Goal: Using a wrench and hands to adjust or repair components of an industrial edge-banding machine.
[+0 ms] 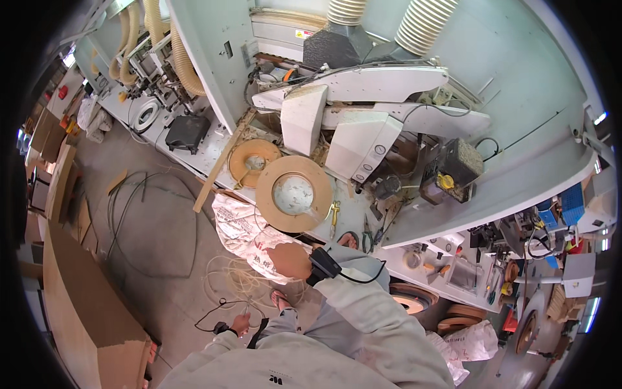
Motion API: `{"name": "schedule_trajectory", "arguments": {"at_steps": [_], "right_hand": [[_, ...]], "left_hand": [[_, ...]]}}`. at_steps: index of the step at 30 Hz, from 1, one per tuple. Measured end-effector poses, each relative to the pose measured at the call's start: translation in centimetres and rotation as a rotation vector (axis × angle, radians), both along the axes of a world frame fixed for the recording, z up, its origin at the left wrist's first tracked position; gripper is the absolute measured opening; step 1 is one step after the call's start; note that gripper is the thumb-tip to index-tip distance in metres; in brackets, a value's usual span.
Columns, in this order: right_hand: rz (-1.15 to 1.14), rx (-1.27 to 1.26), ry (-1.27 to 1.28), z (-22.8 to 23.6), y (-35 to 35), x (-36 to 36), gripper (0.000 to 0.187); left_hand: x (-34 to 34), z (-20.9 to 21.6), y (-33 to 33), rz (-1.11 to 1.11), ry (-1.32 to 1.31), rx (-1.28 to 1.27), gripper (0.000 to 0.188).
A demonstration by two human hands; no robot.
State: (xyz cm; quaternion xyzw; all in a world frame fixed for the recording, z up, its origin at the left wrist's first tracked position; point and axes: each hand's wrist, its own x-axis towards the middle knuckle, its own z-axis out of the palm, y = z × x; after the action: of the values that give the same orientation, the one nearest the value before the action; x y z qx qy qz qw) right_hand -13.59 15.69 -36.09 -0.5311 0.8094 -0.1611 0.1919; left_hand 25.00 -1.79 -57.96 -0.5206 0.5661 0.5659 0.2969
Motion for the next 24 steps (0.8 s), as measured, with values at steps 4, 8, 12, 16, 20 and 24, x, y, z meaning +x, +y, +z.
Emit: {"name": "schedule_trajectory", "arguments": {"at_steps": [4, 8, 12, 16, 20, 24], "right_hand": [[0.042, -0.050, 0.018, -0.2, 0.3, -0.2, 0.038], [0.019, -0.142, 0.078, 0.1, 0.2, 0.2, 0.020], [-0.009, -0.184, 0.086, -0.4, 0.5, 0.2, 0.018], [0.014, -0.080, 0.041, -0.1, 0.3, -0.2, 0.027], [-0.001, -0.129, 0.086, -0.2, 0.0, 0.2, 0.016], [0.002, -0.139, 0.087, 0.2, -0.4, 0.2, 0.016]], "left_hand": [[0.1, -0.2, -0.1, -0.020, 0.018, -0.006, 0.053], [0.4, -0.4, -0.2, -0.059, -0.028, -0.026, 0.053], [-0.8, 0.8, 0.7, -0.042, -0.005, -0.016, 0.049], [-1.3, 1.5, 0.8, -0.049, -0.009, -0.020, 0.050], [-0.4, 0.4, 0.3, -0.067, -0.010, -0.054, 0.052], [0.4, -0.6, -0.2, -0.043, 0.003, -0.016, 0.051]]}}
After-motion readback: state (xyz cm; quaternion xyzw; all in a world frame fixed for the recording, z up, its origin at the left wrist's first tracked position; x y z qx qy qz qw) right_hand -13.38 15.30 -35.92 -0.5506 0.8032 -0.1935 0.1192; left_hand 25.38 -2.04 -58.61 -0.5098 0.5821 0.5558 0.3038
